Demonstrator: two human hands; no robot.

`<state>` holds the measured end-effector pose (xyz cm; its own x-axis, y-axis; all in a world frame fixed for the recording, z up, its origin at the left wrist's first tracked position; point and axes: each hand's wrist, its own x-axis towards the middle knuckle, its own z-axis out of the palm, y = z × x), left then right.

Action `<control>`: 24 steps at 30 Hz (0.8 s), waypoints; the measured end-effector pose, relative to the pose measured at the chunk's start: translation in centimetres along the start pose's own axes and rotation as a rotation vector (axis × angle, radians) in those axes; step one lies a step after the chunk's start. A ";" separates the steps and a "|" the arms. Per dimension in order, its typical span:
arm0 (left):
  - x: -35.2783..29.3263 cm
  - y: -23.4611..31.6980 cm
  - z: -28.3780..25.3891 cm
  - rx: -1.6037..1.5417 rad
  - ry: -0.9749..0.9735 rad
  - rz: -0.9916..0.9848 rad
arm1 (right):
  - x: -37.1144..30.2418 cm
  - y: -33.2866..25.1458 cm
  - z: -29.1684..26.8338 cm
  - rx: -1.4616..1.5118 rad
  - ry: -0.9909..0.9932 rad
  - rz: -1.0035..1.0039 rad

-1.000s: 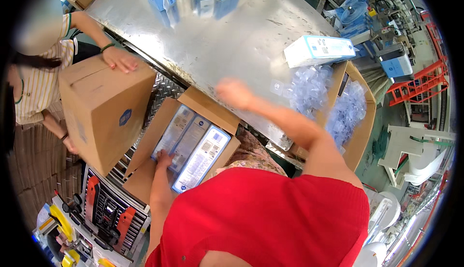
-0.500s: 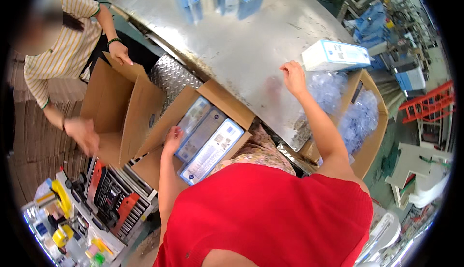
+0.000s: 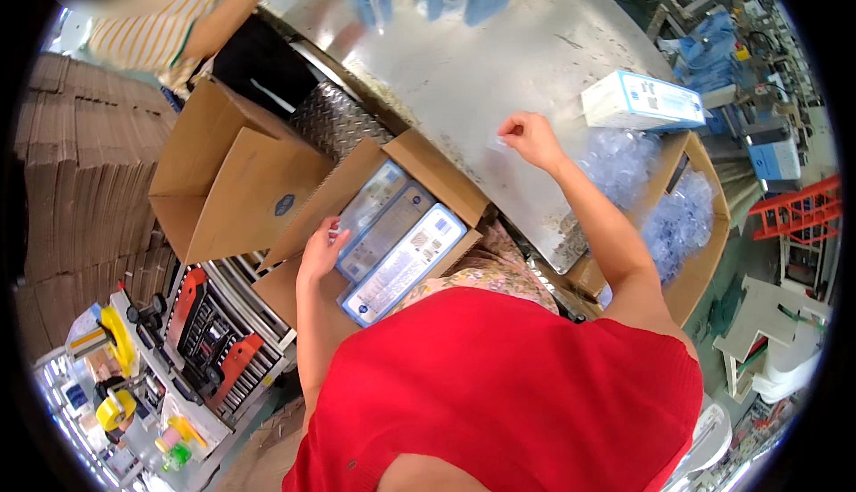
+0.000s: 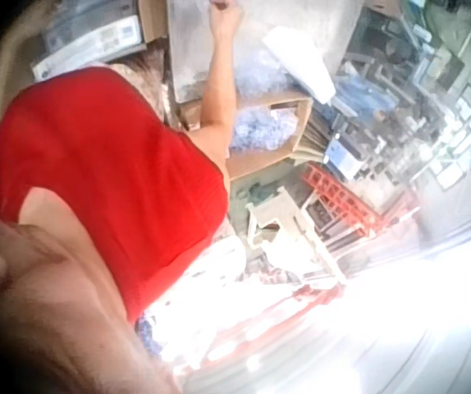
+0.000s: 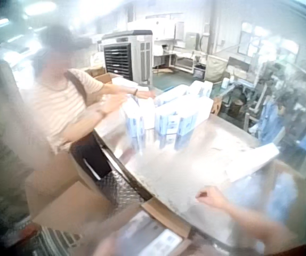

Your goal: The person places blue and white product boxes into larger cardboard cartons, folds the box flaps closed by hand, and moves the finished cartons onto a roller conveyor at a packaging station.

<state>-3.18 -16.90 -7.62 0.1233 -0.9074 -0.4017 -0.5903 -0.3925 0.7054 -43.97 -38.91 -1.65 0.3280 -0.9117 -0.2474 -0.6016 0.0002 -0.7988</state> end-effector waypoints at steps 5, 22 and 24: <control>1.3 5.3 -1.9 -0.012 0.006 0.029 | 0.0 -7.9 8.1 0.170 -0.445 -0.417; 4.6 16.5 -1.5 0.221 -0.016 0.151 | 35.5 -3.9 -19.1 -1.376 0.340 -0.433; 5.6 18.7 -1.7 0.159 0.050 0.231 | 36.6 -6.3 -18.0 -1.220 0.033 -0.400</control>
<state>-12.17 -29.62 4.31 0.0074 -0.9780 -0.2086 -0.7247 -0.1490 0.6727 -41.32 -79.74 4.17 0.6320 -0.7708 -0.0802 -0.7459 -0.6331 0.2069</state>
